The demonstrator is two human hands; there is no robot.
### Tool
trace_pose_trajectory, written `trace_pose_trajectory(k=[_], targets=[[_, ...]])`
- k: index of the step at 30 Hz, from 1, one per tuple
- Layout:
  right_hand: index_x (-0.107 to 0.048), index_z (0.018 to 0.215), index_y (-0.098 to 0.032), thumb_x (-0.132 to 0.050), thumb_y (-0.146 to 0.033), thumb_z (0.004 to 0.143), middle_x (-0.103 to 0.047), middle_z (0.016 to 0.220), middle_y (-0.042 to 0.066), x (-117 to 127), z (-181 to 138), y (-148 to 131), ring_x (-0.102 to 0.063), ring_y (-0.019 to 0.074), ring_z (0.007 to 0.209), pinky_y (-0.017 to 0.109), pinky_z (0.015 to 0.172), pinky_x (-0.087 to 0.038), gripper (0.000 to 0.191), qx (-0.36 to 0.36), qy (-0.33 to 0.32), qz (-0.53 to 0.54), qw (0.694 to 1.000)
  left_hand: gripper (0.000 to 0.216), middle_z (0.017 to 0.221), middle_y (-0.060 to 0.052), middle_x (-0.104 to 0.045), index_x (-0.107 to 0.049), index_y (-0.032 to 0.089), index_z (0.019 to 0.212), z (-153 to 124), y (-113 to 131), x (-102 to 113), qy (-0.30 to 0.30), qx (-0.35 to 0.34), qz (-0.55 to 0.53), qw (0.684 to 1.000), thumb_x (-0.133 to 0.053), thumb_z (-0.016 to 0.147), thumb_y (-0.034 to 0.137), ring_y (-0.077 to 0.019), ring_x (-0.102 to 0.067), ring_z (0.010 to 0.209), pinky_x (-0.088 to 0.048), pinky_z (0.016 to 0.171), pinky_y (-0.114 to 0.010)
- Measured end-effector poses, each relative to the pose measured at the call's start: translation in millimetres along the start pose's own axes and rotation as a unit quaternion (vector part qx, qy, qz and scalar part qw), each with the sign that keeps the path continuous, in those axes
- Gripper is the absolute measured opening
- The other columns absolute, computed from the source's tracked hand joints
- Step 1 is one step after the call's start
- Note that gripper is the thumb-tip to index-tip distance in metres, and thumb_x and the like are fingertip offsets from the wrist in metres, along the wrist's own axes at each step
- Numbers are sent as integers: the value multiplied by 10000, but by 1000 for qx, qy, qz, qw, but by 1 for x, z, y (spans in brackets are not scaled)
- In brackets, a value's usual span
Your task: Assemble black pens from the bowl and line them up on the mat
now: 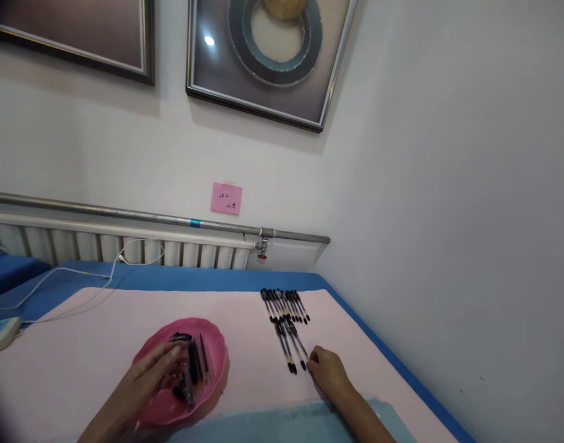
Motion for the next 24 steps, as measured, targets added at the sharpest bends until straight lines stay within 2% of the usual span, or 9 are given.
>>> trace_pose_trajectory(k=[4, 8, 12, 15, 18, 21, 24], targets=[[-562, 527, -204, -520, -81, 661, -641, 551, 21, 1, 0, -2, -608, 198, 612, 260, 570, -386, 186, 5, 7, 13, 1000, 505, 809, -98, -720, -709, 156, 924, -4, 2, -2, -1, 7, -2, 1000, -760, 560, 502, -210, -643, 726, -484, 609, -272], [-581, 561, -213, -516, -140, 677, -646, 568, 18, 5, -2, -3, -614, 204, 623, 271, 577, -408, 151, 5, 28, 38, 999, 514, 813, -85, -717, -699, 152, 938, -5, 5, -1, 4, 1, -11, 1000, -745, 578, 517, -204, -641, 741, -485, 624, -269], [-582, 626, -227, -444, -205, 712, -635, 565, 13, 14, -8, -5, -626, 217, 649, 288, 591, -441, 164, -2, 60, 67, 996, 535, 785, -86, -710, -694, 131, 899, -8, 16, 9, 39, -6, -20, 999, -760, 541, 523, -185, -626, 699, -473, 595, -253], [-579, 689, -225, -388, -271, 748, -652, 633, 29, 19, -14, -20, -631, 223, 680, 300, 615, -460, 204, 8, 70, 95, 993, 493, 705, -62, -687, -677, 130, 800, -11, 27, 24, 99, -27, -55, 993, -771, 507, 514, -156, -600, 623, -457, 558, -238], [-586, 739, -232, -409, -371, 758, -636, 630, 15, 16, -20, -60, -601, 202, 595, 289, 568, -459, 226, 41, 51, 162, 985, 440, 570, -1, -610, -656, 138, 761, -10, 35, 37, 136, -60, -69, 987, -754, 526, 497, -112, -512, 477, -388, 458, -220], [-602, 783, -233, -481, -416, 746, -608, 607, 4, 11, -29, -123, -562, 181, 543, 277, 521, -439, 222, 95, 11, 257, 962, 381, 481, 50, -514, -636, 134, 754, -4, 38, 54, 179, -97, -66, 977, -701, 598, 477, -65, -389, 398, -286, 400, -194], [-614, 784, -226, -498, -406, 772, -576, 586, -2, 14, -37, -193, -539, 165, 539, 265, 520, -428, 215, 167, -12, 315, 934, 379, 464, 65, -475, -621, 133, 768, 6, 35, 68, 201, -95, -48, 974, -674, 617, 477, -55, -354, 380, -230, 384, -189]])
Point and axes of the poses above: each hand's wrist, its own z-axis towards the middle knuckle, its own x-axis out of the back of the hand, y = z × x, the point moved 8 cm from there along z, towards the middle knuckle
